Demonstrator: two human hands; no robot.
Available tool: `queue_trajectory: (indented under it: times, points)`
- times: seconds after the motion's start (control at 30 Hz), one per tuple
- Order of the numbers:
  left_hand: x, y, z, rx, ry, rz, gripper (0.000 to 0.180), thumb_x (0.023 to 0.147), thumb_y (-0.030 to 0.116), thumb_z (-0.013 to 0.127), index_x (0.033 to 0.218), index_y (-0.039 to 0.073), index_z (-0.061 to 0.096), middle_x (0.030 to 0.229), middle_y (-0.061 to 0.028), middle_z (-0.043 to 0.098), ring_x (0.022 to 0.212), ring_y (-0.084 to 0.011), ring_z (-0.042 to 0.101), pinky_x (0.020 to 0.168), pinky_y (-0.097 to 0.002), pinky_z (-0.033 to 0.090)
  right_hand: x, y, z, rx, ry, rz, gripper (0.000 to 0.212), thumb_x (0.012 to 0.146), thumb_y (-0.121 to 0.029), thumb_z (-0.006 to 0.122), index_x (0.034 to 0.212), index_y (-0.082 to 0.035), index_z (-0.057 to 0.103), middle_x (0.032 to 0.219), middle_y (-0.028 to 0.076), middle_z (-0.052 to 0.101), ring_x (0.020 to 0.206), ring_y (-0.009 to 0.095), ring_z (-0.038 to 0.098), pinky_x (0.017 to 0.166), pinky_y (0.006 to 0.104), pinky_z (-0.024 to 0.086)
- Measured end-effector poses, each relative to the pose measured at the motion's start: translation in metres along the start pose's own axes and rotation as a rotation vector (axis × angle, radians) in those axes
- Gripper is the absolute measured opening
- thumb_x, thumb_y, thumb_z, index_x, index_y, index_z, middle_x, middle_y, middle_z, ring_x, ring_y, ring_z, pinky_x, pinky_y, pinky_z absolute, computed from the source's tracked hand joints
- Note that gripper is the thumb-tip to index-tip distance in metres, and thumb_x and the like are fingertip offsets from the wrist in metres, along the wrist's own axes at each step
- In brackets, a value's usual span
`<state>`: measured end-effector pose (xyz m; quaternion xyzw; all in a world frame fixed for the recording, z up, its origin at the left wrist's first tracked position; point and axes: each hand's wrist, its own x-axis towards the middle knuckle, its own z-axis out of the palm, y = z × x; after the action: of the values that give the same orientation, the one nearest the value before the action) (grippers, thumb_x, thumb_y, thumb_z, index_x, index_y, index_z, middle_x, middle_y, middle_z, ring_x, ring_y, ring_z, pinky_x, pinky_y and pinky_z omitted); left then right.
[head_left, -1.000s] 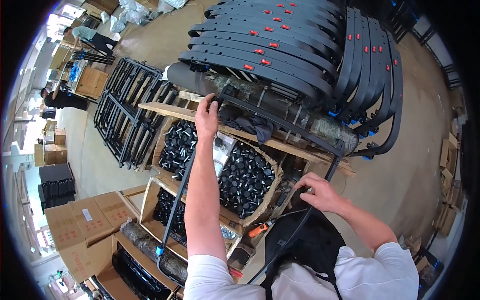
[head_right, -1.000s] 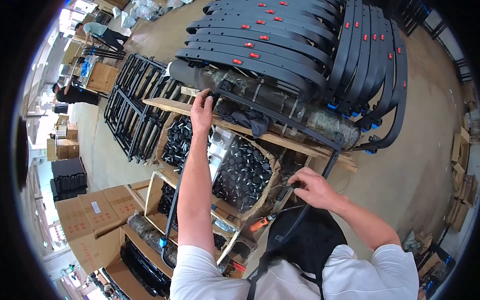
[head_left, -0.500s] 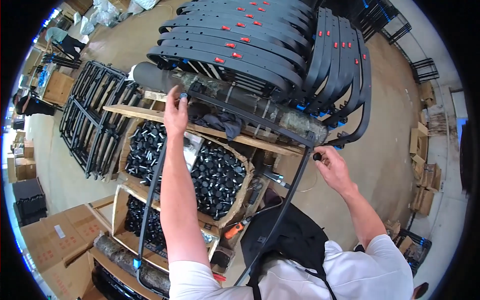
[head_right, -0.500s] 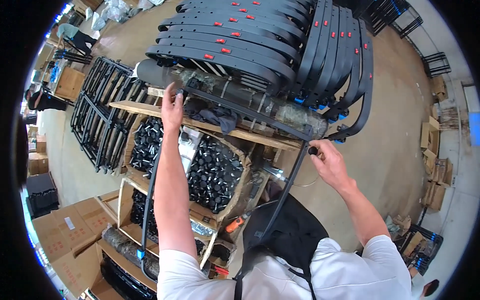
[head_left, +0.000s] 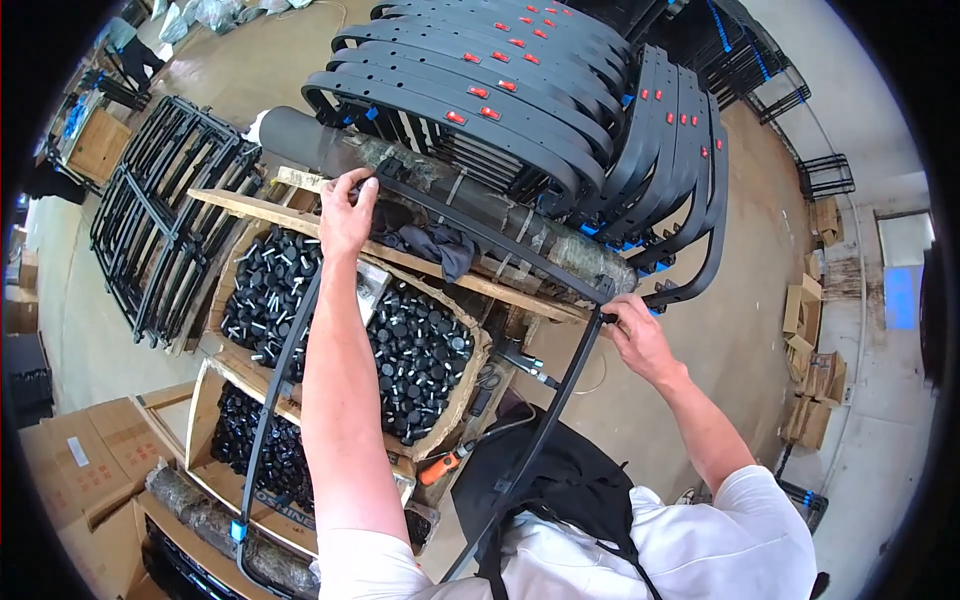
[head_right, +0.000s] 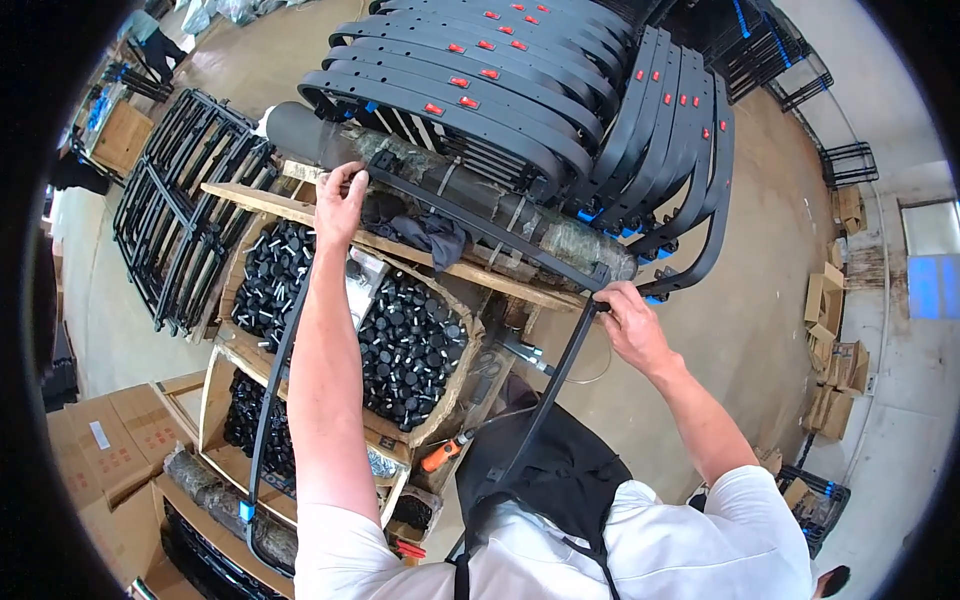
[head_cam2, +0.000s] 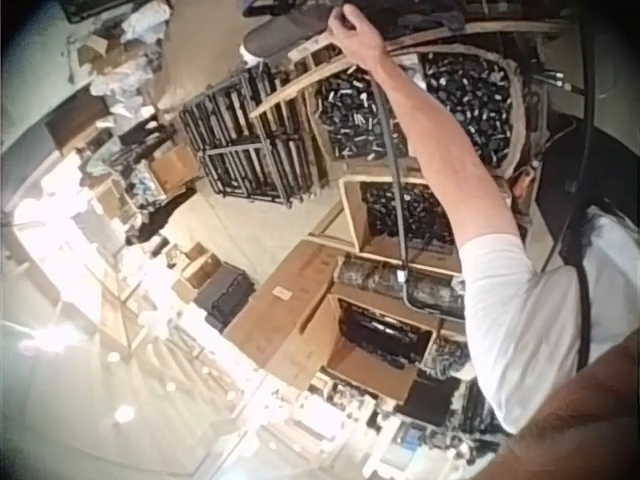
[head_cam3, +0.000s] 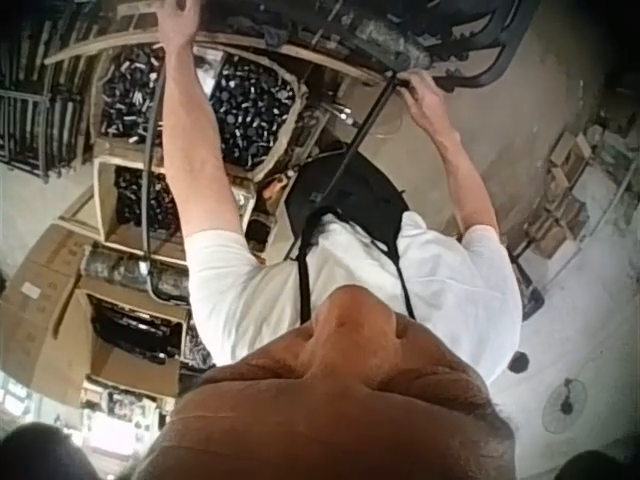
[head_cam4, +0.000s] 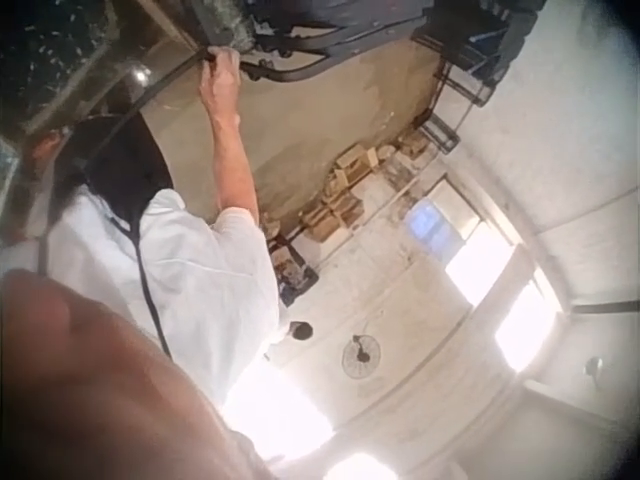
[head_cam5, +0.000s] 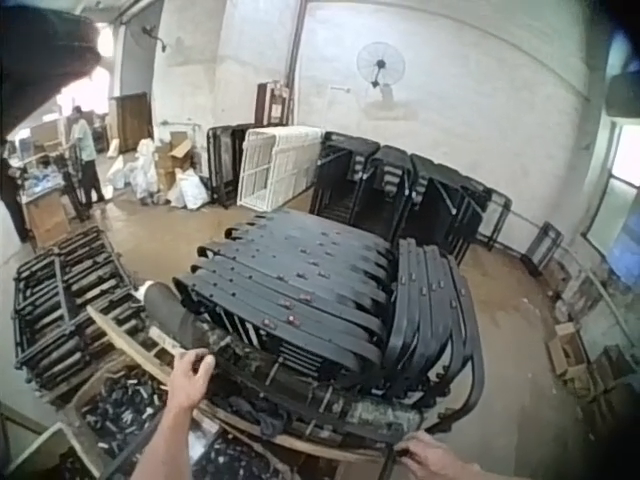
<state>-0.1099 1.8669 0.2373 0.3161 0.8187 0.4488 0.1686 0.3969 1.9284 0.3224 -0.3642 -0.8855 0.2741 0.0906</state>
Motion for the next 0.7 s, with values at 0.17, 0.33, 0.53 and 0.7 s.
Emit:
queue_trajectory:
  times: [0.17, 0.33, 0.53, 0.7]
  points:
    - [0.004, -0.016, -0.007, -0.129, -0.021, 0.132, 0.038, 0.104, 0.024, 0.067, 0.141, 0.018, 0.067, 0.130, -0.0086, 0.066, 0.109, -0.0207, 0.067, 0.102, -0.0361, 0.052, 0.005, -0.010, 0.001, -0.145, -0.056, 0.040, 0.031, 0.089, -0.005, 0.073, 0.119, -0.003, 0.067, 0.117, 0.015, 0.064, 0.098, 0.036, 0.070, 0.083, 0.0437, 0.059]
    - [0.003, -0.023, -0.011, -0.230, -0.068, 0.051, 0.038, 0.105, 0.023, 0.064, 0.143, 0.021, 0.064, 0.125, -0.0076, 0.071, 0.103, -0.0193, 0.069, 0.098, -0.0356, 0.053, 0.013, -0.015, 0.001, -0.281, -0.084, 0.124, 0.032, 0.093, -0.019, 0.073, 0.121, -0.003, 0.066, 0.109, 0.018, 0.069, 0.097, 0.038, 0.071, 0.082, 0.0467, 0.058]
    - [-0.001, -0.011, -0.005, 0.018, 0.027, 0.192, 0.033, 0.110, 0.025, 0.054, 0.140, 0.025, 0.067, 0.127, -0.0100, 0.071, 0.119, -0.0295, 0.067, 0.107, -0.0410, 0.050, 0.022, -0.020, 0.001, -0.332, -0.096, 0.223, 0.030, 0.102, -0.028, 0.065, 0.121, -0.006, 0.064, 0.096, 0.021, 0.076, 0.091, 0.041, 0.073, 0.080, 0.0511, 0.057]
    - [0.002, -0.013, -0.007, -0.126, 0.073, 0.117, 0.033, 0.112, 0.027, 0.050, 0.140, 0.026, 0.066, 0.135, -0.0091, 0.072, 0.127, -0.0297, 0.067, 0.107, -0.0416, 0.050, 0.031, -0.014, 0.010, -0.375, -0.190, 0.336, 0.033, 0.107, -0.033, 0.057, 0.126, -0.006, 0.058, 0.088, 0.025, 0.075, 0.089, 0.045, 0.073, 0.081, 0.0540, 0.057]
